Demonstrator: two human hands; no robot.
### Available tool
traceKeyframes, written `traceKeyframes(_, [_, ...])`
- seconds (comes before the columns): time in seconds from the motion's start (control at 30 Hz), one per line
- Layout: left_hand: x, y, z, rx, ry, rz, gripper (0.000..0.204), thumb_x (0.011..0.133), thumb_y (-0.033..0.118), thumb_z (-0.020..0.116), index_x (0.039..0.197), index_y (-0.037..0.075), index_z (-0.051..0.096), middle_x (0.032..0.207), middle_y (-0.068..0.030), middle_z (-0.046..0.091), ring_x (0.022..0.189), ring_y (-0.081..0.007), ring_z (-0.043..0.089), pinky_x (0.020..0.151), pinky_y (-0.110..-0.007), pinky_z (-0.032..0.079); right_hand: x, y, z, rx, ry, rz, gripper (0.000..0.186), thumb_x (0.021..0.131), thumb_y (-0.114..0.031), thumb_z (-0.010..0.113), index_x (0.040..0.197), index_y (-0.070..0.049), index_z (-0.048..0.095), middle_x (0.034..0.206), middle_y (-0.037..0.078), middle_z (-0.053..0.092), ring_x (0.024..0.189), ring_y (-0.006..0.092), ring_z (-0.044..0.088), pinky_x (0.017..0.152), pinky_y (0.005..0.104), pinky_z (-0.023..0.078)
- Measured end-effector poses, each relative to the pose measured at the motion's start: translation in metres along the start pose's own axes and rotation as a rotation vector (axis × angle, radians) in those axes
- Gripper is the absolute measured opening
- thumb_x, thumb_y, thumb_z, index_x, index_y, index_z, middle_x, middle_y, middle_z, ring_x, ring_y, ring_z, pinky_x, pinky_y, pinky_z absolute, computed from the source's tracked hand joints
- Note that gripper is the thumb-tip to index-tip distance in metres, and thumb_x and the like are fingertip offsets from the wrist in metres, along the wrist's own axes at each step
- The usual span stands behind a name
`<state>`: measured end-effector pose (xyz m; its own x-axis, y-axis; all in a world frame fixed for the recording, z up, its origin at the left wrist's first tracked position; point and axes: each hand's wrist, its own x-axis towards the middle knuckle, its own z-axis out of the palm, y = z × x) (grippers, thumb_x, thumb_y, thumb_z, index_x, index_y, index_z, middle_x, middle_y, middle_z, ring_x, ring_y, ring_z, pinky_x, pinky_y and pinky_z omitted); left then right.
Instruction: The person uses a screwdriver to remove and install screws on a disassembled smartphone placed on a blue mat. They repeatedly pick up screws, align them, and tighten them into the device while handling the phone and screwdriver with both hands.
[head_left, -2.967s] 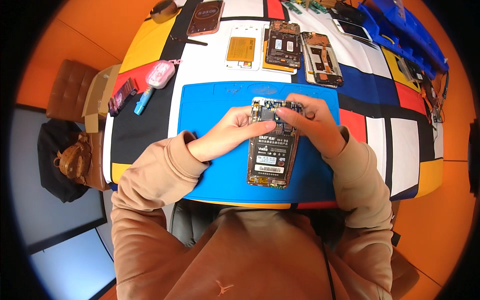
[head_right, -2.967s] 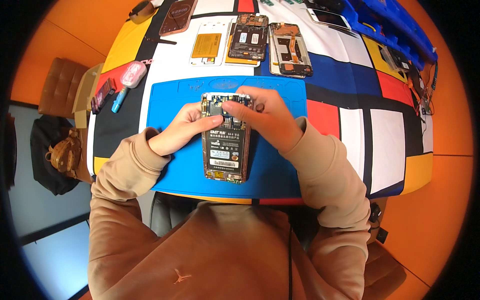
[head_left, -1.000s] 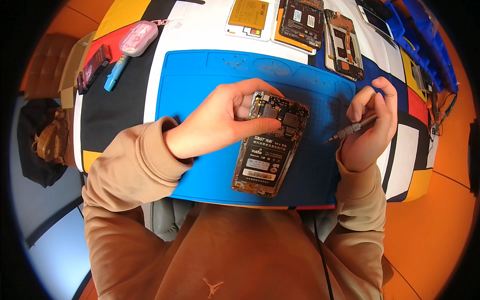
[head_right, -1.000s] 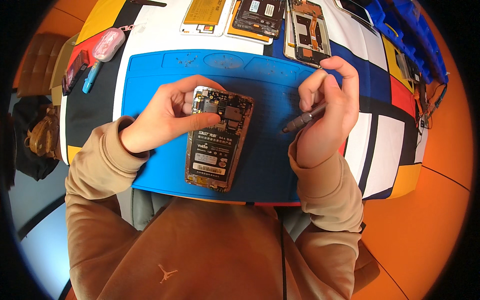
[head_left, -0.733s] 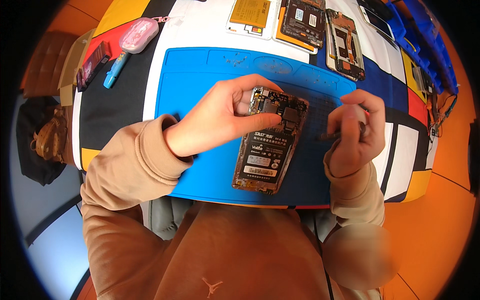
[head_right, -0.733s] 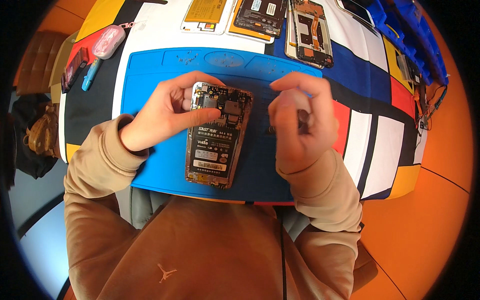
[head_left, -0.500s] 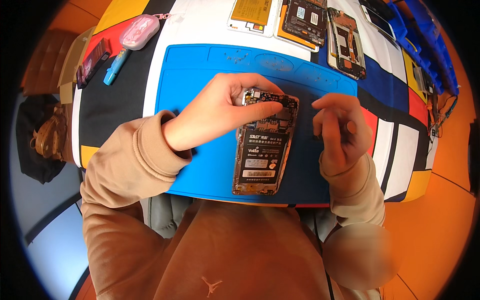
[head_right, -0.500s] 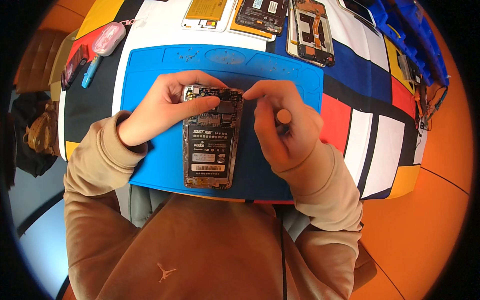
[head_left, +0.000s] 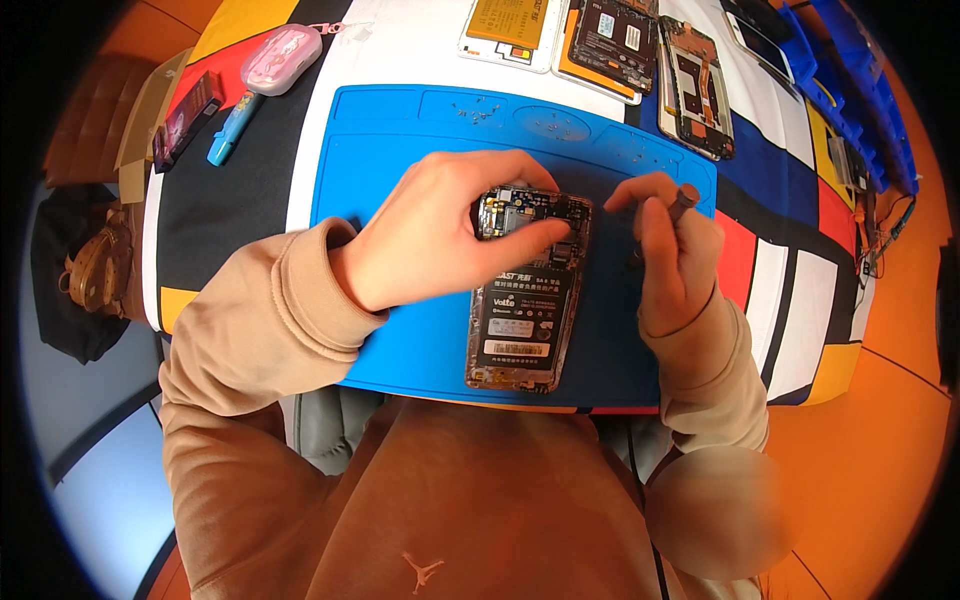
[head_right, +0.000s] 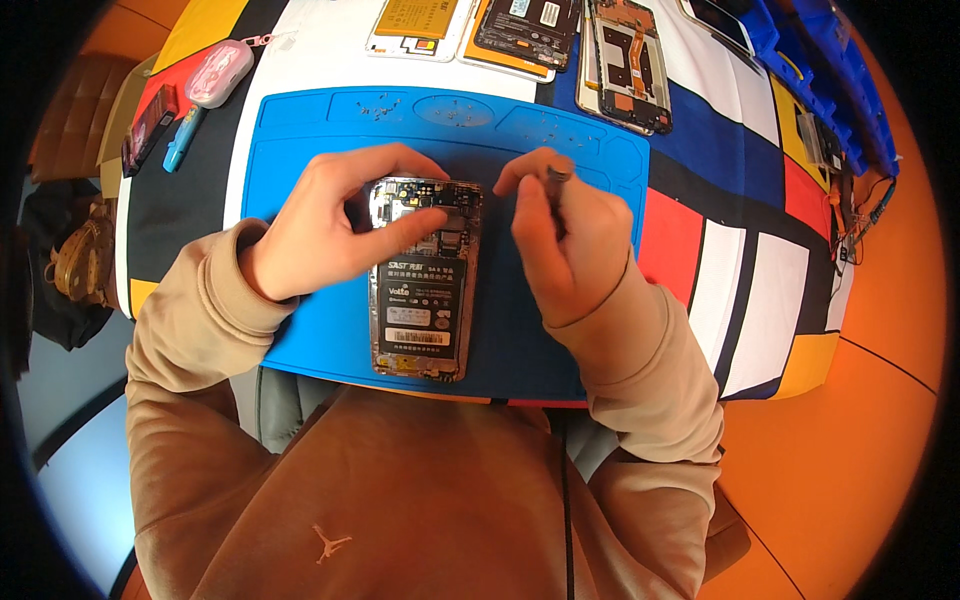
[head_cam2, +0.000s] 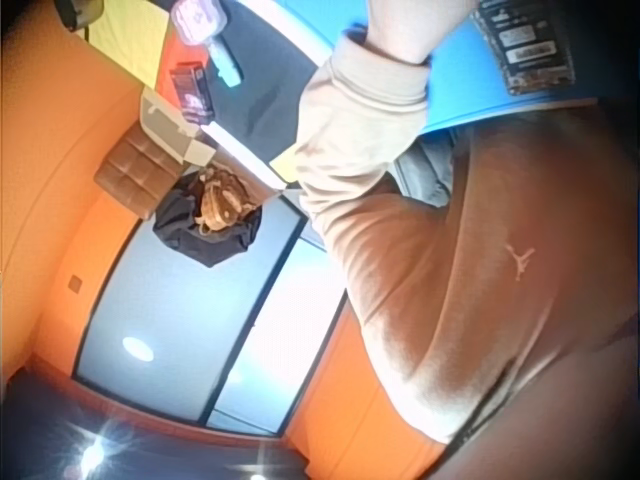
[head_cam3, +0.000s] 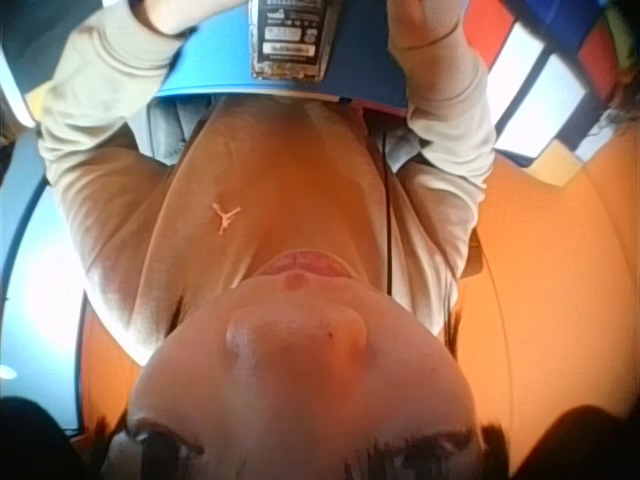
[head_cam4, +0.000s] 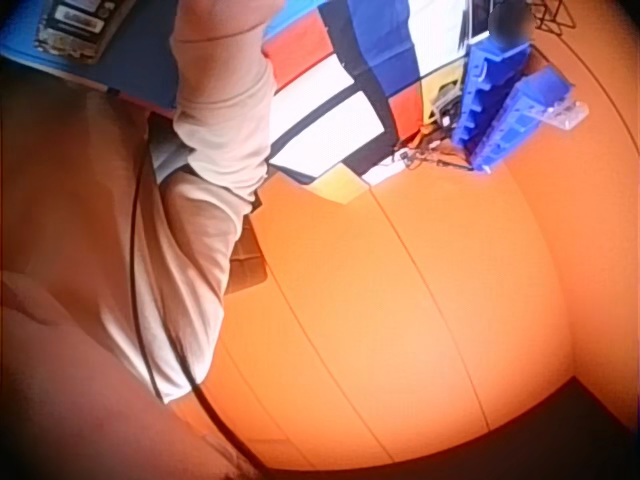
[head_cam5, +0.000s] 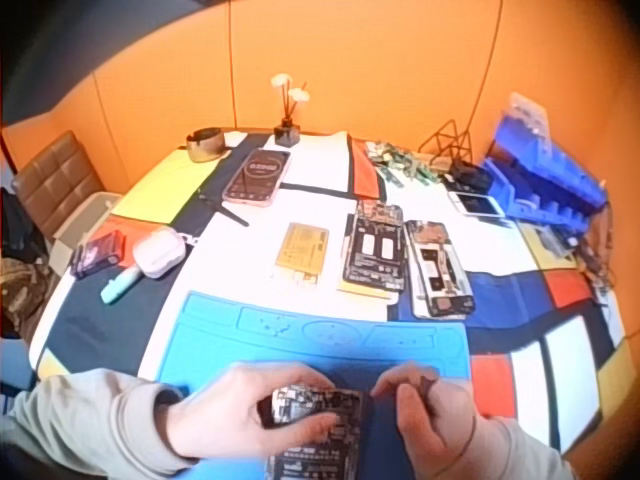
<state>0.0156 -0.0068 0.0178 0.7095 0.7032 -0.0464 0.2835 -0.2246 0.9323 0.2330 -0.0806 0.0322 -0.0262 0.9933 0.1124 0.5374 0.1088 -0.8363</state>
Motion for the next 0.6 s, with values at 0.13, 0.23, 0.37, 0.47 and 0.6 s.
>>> traceKeyframes(0.13, [0.002, -0.006, 0.003, 0.361, 0.137, 0.426, 0.041, 0.076, 0.027, 0.080, 0.107, 0.004, 0.067, 0.092, -0.0098, 0.063, 0.082, -0.0303, 0.057, 0.073, -0.036, 0.049, 0.004, 0.006, 0.003, 0.266, 0.188, 0.070, 0.028, 0.105, -0.018, 0.048, 0.091, 0.001, 0.064, 0.064, -0.001, 0.049, 0.055, 0.0052, 0.040, 0.050, 0.0231, 0.033])
traceKeyframes(0.23, [0.003, -0.013, 0.007, 0.371, 0.106, 0.453, 0.045, 0.074, 0.026, 0.082, 0.110, 0.004, 0.065, 0.098, -0.0098, 0.059, 0.091, -0.0295, 0.053, 0.080, -0.037, 0.047, 0.009, 0.013, 0.006, 0.423, 0.282, 0.073, 0.032, 0.106, -0.021, 0.047, 0.089, 0.000, 0.064, 0.062, -0.003, 0.045, 0.055, 0.0045, 0.036, 0.052, 0.0214, 0.029])
traceKeyframes(0.37, [0.002, -0.016, 0.007, 0.376, 0.115, 0.435, 0.047, 0.073, 0.025, 0.082, 0.111, 0.003, 0.065, 0.100, -0.0101, 0.059, 0.092, -0.0297, 0.053, 0.081, -0.037, 0.047, 0.012, 0.015, 0.003, 0.461, 0.333, 0.045, 0.030, 0.105, -0.021, 0.048, 0.092, 0.000, 0.064, 0.064, -0.003, 0.046, 0.056, 0.0043, 0.036, 0.054, 0.0207, 0.029])
traceKeyframes(0.47, [0.000, -0.016, 0.006, 0.374, 0.101, 0.429, 0.054, 0.074, 0.024, 0.085, 0.120, 0.008, 0.064, 0.107, -0.0102, 0.060, 0.096, -0.0294, 0.055, 0.083, -0.036, 0.047, 0.011, 0.014, 0.002, 0.471, 0.330, 0.003, 0.026, 0.105, -0.020, 0.048, 0.098, 0.000, 0.063, 0.068, 0.000, 0.051, 0.057, 0.0049, 0.039, 0.054, 0.0213, 0.031])
traceKeyframes(0.6, [-0.001, -0.016, 0.005, 0.372, 0.061, 0.425, 0.053, 0.073, 0.025, 0.085, 0.119, 0.008, 0.065, 0.107, -0.0099, 0.061, 0.095, -0.0293, 0.056, 0.083, -0.037, 0.048, 0.011, 0.013, 0.008, 0.443, 0.109, -0.018, 0.024, 0.105, -0.017, 0.046, 0.116, -0.001, 0.061, 0.097, 0.006, 0.064, 0.076, 0.0088, 0.054, 0.066, 0.0218, 0.041])
